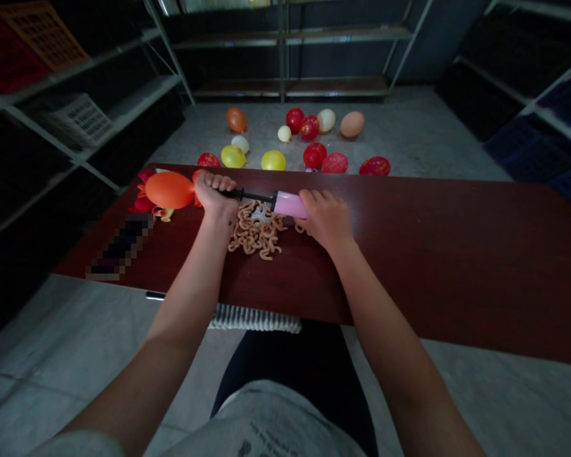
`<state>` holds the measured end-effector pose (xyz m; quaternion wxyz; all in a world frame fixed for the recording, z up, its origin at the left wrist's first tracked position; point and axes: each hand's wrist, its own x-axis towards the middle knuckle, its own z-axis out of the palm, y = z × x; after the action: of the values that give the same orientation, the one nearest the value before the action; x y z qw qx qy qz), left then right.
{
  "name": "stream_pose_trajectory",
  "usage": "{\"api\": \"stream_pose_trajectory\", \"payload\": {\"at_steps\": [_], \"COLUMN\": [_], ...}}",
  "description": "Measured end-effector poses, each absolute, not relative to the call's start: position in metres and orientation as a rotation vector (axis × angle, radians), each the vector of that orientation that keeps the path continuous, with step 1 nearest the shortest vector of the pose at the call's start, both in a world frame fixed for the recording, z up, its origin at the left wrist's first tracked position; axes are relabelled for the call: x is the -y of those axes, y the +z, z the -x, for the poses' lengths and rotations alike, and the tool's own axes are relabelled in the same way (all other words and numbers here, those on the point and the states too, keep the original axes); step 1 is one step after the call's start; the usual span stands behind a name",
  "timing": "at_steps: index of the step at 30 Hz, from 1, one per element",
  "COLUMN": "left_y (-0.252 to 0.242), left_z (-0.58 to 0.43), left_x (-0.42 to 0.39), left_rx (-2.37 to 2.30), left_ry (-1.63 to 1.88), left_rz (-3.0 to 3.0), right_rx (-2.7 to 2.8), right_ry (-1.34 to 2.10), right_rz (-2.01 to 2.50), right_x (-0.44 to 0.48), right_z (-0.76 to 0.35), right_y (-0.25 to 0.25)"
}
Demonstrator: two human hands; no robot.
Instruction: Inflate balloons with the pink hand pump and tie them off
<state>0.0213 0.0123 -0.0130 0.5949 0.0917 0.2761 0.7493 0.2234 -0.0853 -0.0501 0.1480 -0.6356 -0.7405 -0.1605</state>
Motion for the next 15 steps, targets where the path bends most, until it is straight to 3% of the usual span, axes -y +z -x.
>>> {"api": "stream_pose_trajectory", "payload": {"at_steps": [7, 15], "left_y": [-0.004, -0.009], "left_z": [0.007, -0.005], "left_x": [-0.019, -0.015], "left_rx": [-0.612, -0.692], "left_ry": [1.841, 1.9], "left_rz": [-0.34, -0.417], "right_rx": [2.012, 1.921], "right_ry": [-0.604, -0.484], "right_rz": [1.852, 1.989], "right_x": [0.082, 0.081], "right_z": [-0.252, -0.259], "right_y": [-0.047, -0.054]}}
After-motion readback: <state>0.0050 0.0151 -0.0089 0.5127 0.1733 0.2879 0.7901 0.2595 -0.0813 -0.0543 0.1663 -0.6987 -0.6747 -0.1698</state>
